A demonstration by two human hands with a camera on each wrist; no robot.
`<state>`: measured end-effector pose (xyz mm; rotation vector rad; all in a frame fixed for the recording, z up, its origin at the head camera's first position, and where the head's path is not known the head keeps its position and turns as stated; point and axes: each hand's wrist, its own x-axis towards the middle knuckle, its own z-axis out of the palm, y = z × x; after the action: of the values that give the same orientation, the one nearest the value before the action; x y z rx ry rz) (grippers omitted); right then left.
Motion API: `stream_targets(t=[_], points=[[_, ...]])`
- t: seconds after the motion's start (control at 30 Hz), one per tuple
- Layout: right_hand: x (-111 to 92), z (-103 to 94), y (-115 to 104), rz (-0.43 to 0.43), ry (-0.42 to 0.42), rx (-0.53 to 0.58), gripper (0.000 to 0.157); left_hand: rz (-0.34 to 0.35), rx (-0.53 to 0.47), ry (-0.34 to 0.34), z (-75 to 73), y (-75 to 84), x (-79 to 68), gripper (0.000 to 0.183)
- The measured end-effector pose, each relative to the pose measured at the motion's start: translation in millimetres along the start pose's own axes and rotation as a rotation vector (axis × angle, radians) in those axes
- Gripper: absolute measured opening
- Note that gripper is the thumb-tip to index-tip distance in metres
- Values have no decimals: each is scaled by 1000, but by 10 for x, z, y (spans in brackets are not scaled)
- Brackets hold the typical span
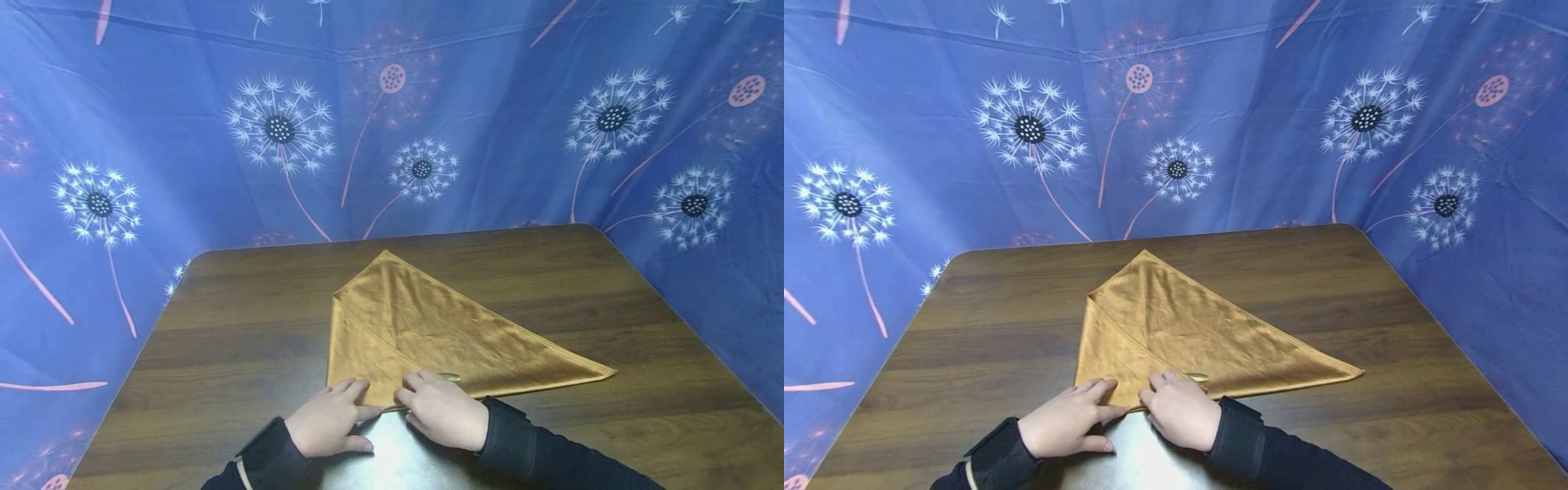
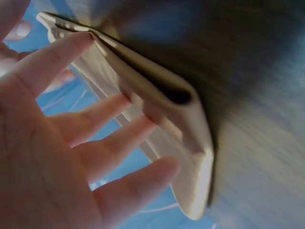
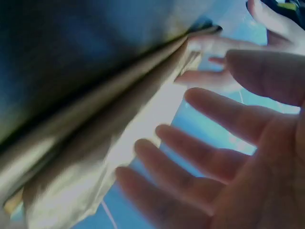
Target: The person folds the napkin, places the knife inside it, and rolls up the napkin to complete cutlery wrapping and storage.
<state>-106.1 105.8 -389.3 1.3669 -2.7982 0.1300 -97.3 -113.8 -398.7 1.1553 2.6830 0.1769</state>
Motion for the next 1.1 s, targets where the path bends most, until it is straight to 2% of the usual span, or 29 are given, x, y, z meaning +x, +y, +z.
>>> stream_targets(t=[0.07, 0.13, 0.2, 0.27, 0.37, 0.5, 0.6, 0.73, 0.87, 1.1], points=[[30, 38, -36, -13, -37, -46, 26, 17, -10, -17, -15, -4, 41, 54], [46, 79, -56, -21, -62, -83, 31, 55, -32, -6, -26, -39, 72, 50], [54, 118, -64, -31, -69, -108, 34, 92, -60, 30, -42, -116, 91, 43], [64, 145, -62, -32, -70, -113, 37, 95, -73, 70, -68, -232, 108, 33], [76, 164, -47, -28, -71, -103, 38, 3, -55, 89, -114, -430, 143, 27], [72, 145, -35, -27, -84, -87, 38, -175, -37, -7, -148, -645, 217, 40], [61, 135, -35, -29, -75, -82, 38, -247, -45, -58, -158, -759, 294, 48], [49, 146, -30, -37, -53, -82, 39, -283, -19, -59, -168, -894, 423, 52], [49, 151, -26, -50, -43, -87, 39, -286, -8, -46, -192, -1010, 539, 54], [44, 145, -18, -40, -64, -87, 41, -310, -87, -88, -246, -1105, 663, 74]])
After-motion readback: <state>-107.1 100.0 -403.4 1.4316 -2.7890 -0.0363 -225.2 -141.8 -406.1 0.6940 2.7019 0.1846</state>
